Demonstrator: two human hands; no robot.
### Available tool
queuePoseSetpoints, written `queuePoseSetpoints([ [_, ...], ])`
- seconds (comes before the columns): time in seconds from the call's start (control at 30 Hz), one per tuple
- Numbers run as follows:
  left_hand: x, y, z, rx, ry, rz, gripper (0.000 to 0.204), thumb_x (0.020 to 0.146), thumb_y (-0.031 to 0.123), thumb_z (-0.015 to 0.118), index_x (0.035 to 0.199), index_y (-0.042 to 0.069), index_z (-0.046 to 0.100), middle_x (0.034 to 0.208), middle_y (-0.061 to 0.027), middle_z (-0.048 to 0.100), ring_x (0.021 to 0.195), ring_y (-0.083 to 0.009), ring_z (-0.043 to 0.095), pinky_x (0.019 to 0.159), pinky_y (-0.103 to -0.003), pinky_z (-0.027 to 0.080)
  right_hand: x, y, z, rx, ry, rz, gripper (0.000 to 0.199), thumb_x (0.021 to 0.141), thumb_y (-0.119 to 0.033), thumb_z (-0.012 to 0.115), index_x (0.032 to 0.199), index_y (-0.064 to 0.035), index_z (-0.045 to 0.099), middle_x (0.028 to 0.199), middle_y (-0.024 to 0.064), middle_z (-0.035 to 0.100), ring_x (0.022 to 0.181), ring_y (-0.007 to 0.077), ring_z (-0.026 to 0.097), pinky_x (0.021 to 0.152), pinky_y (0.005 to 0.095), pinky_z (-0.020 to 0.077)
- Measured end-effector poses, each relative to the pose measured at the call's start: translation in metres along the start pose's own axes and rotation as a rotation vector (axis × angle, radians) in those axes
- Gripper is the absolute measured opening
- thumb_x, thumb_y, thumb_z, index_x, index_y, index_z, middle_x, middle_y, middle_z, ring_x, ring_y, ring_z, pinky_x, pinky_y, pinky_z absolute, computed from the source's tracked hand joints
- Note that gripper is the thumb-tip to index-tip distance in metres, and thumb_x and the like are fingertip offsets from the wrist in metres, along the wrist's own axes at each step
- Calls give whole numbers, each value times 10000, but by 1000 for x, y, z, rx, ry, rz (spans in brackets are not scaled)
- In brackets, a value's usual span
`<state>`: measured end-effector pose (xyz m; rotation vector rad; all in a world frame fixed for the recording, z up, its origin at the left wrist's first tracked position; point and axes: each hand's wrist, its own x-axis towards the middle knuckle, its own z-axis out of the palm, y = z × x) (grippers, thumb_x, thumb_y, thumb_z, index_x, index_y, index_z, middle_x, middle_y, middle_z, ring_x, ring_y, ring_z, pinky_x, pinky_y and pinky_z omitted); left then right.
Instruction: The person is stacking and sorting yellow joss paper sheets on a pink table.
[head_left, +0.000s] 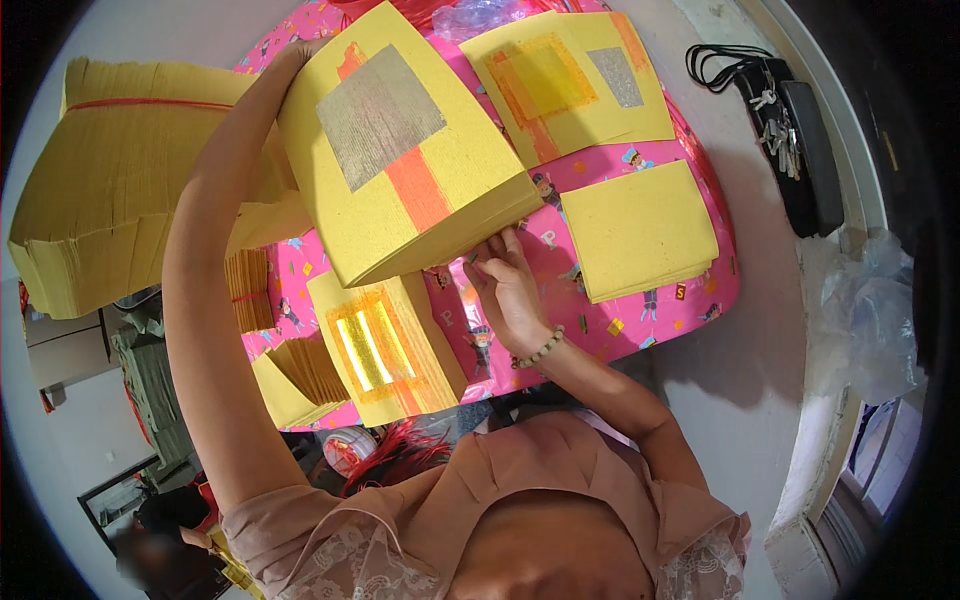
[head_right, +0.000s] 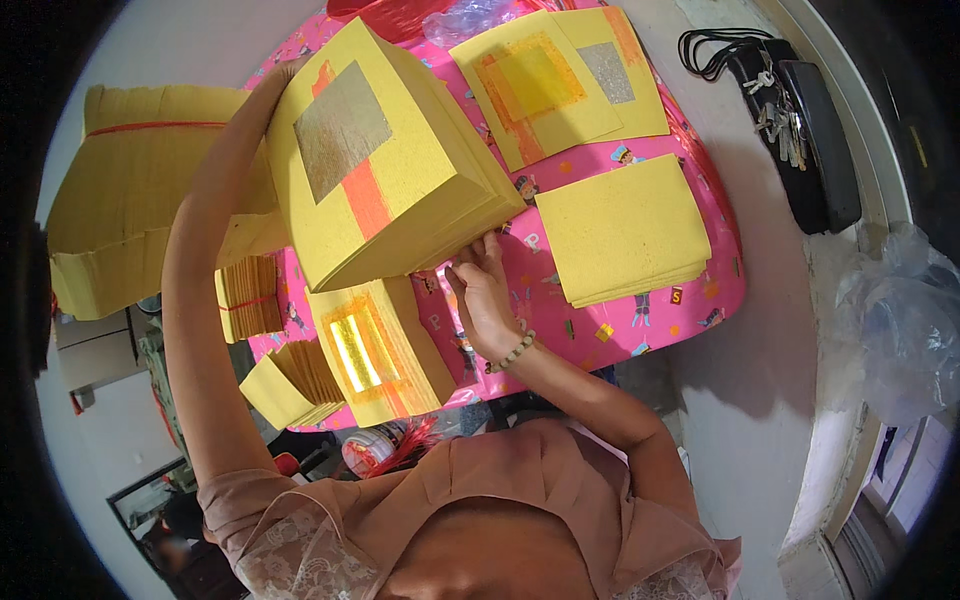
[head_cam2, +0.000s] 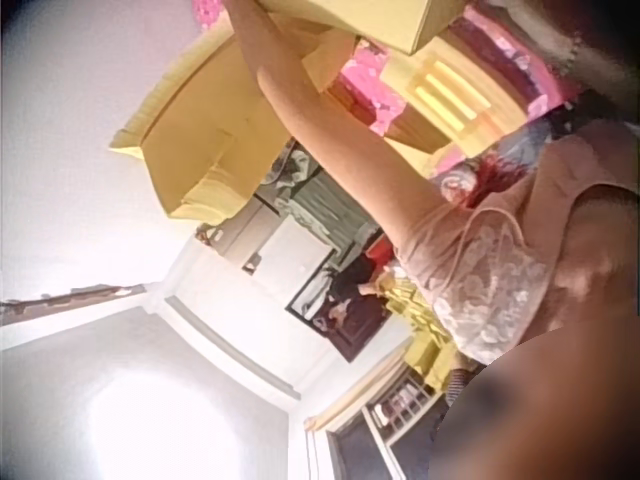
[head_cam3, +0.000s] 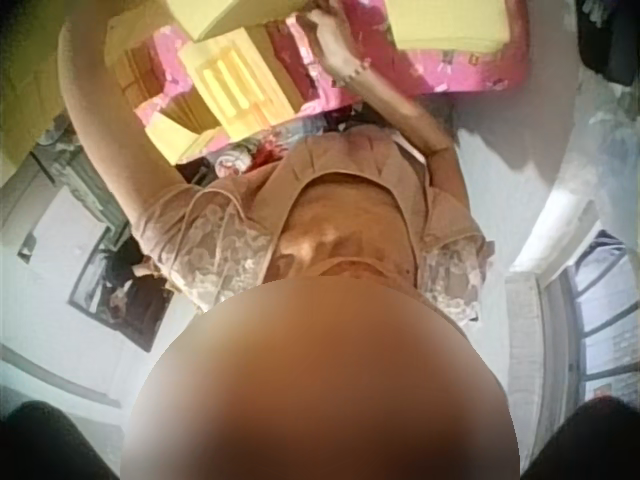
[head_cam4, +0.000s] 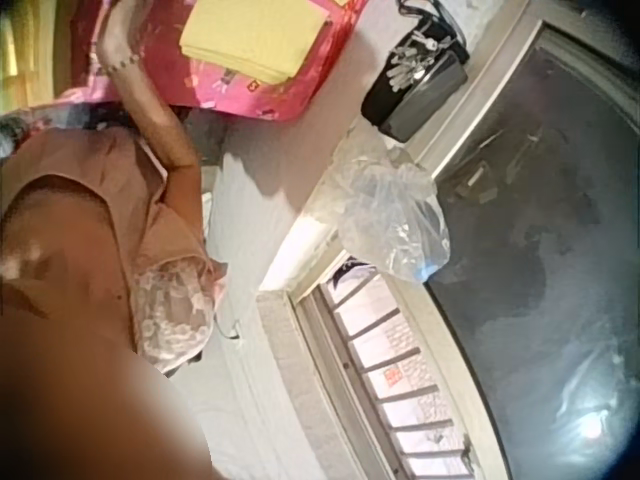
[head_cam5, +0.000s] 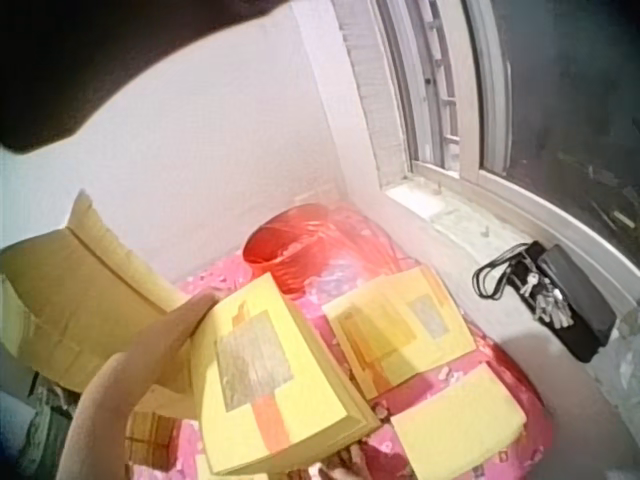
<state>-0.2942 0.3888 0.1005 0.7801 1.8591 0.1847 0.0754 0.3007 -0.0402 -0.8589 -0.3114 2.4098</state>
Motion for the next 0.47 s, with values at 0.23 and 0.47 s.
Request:
queuePoseSetpoints([
  [0.23,7,20,-4,173,23,-20,438,891,411,606,1197,100,652,1127,-93,686,881,-204,678,774,-397,551,0,10,-13,14,-58,-41,723,885,30,450,1538,-150,200,1513,22,340,1386,160,347,1107,360,310],
  [0.47,-15,53,16,341,53,-37,425,890,399,612,1201,114,656,1129,-93,690,878,-207,680,768,-408,551,-1,2,-15,-18,-112,13,729,877,84,429,1534,-99,173,1571,57,256,1415,172,315,1128,345,288],
])
